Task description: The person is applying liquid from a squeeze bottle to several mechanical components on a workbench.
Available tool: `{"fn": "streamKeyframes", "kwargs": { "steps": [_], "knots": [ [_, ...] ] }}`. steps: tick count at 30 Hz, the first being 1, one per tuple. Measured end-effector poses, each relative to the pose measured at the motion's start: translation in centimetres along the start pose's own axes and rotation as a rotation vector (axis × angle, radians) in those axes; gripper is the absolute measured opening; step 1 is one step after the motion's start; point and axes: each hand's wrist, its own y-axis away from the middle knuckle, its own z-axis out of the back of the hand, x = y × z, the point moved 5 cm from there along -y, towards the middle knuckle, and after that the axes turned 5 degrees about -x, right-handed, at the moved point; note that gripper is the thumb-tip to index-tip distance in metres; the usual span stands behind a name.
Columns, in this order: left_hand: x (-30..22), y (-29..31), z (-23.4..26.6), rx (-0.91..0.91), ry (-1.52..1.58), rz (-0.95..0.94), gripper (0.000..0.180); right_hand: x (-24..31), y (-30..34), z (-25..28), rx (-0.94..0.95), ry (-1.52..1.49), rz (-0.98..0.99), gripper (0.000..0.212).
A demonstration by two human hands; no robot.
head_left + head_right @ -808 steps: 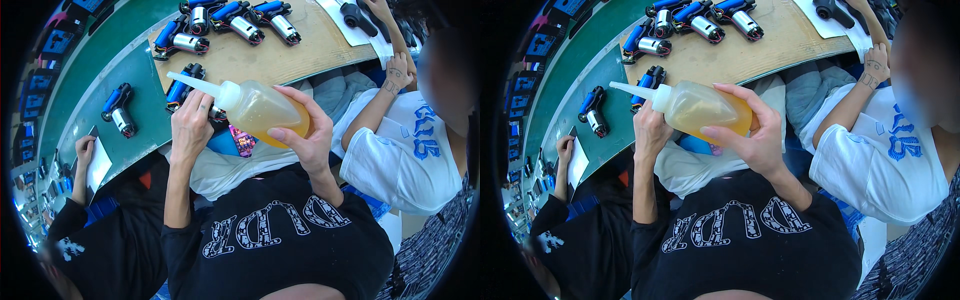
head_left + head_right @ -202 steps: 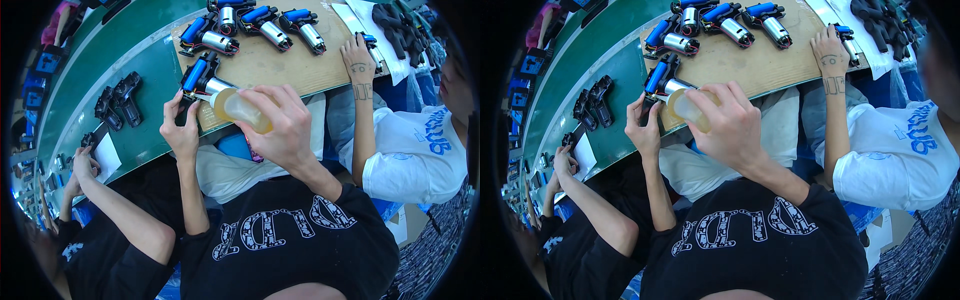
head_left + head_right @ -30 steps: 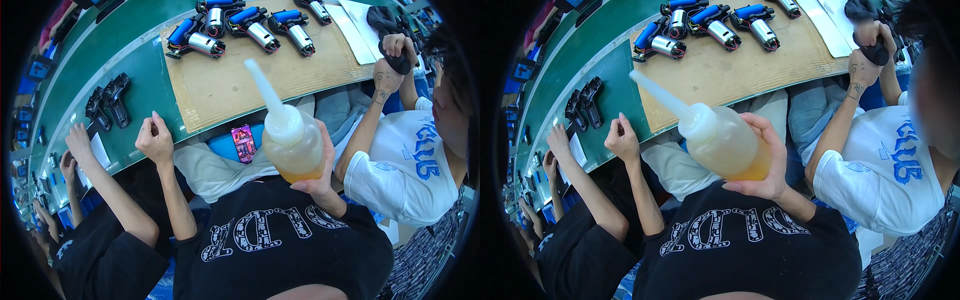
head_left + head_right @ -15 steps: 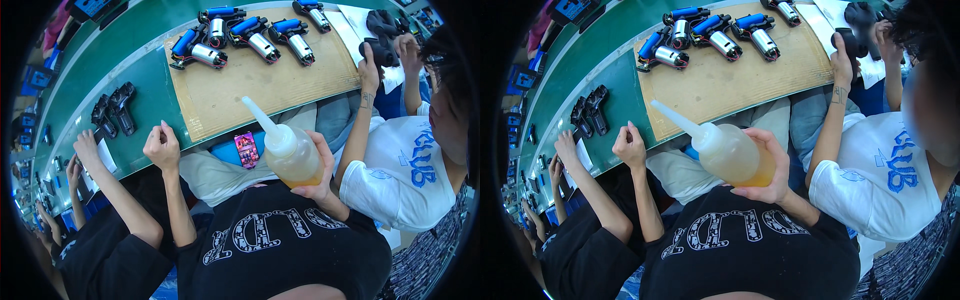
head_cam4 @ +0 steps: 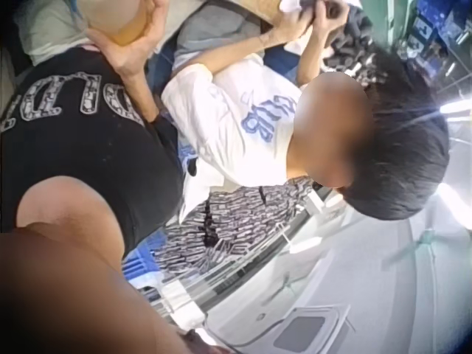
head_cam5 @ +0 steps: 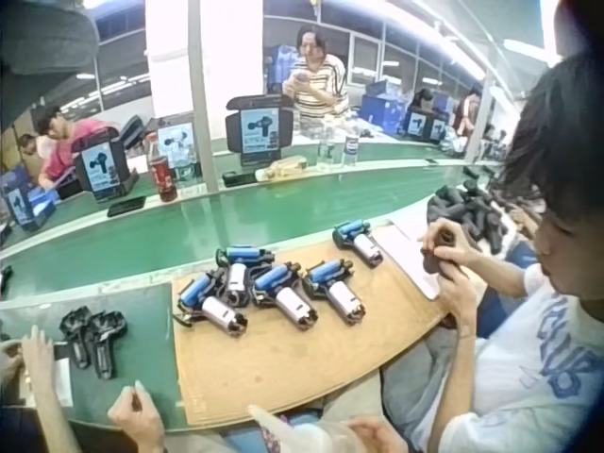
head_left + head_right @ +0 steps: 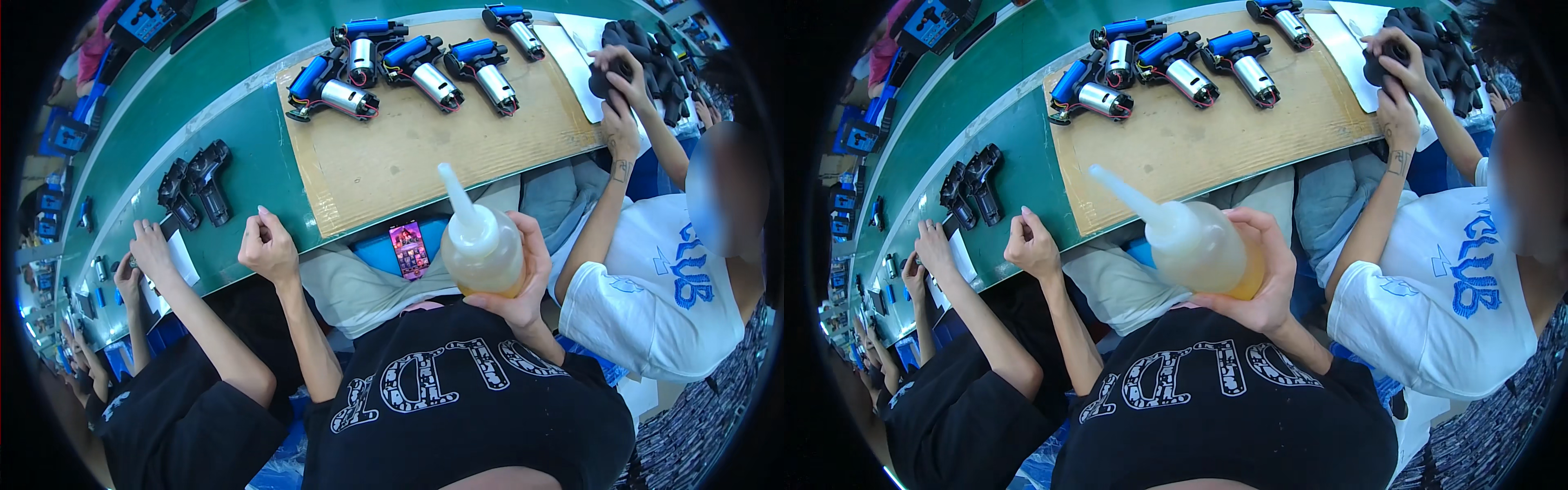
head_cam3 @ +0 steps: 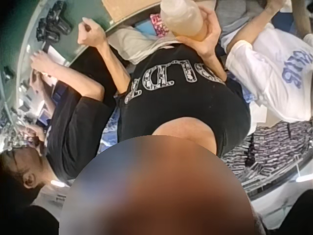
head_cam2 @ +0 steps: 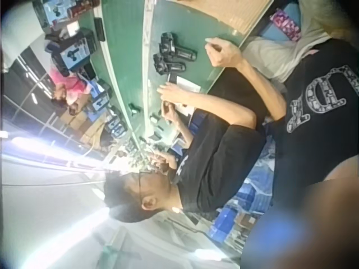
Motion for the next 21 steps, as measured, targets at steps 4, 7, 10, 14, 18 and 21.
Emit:
{"fn": "streamKeyframes", "kwargs": {
  "steps": [4, 7, 10, 14, 18, 21],
  "knots": [
    [0.0, -0.2, 0.0, 0.034, 0.006, -0.018, 0.033, -0.3, -0.2, -0.1, -0.070, -0.126, -0.053, 0.098],
    [0.1, -0.2, 0.0, 0.058, 0.003, -0.019, 0.031, -0.5, 0.0, -0.2, -0.078, -0.183, -0.057, 0.097],
    [0.0, -0.1, -0.7, 0.063, 0.021, -0.021, 0.029, -0.6, -0.1, -0.1, -0.119, -0.250, -0.039, 0.086],
    [0.5, 0.2, 0.1, 0.048, 0.027, 0.001, 0.031, -0.9, -0.4, -0.5, -0.116, -0.247, -0.061, 0.088],
    [0.6, 0.3, 0.0, 0.062, 0.016, 0.001, 0.031, -1.1, -1.0, -1.0, -0.096, -0.265, -0.078, 0.088],
    [0.0, 0.1, -0.8, 0.079, 0.028, -0.026, 0.031, -1.1, -1.4, -0.8, -0.102, -0.252, -0.090, 0.088]
  ]
}}
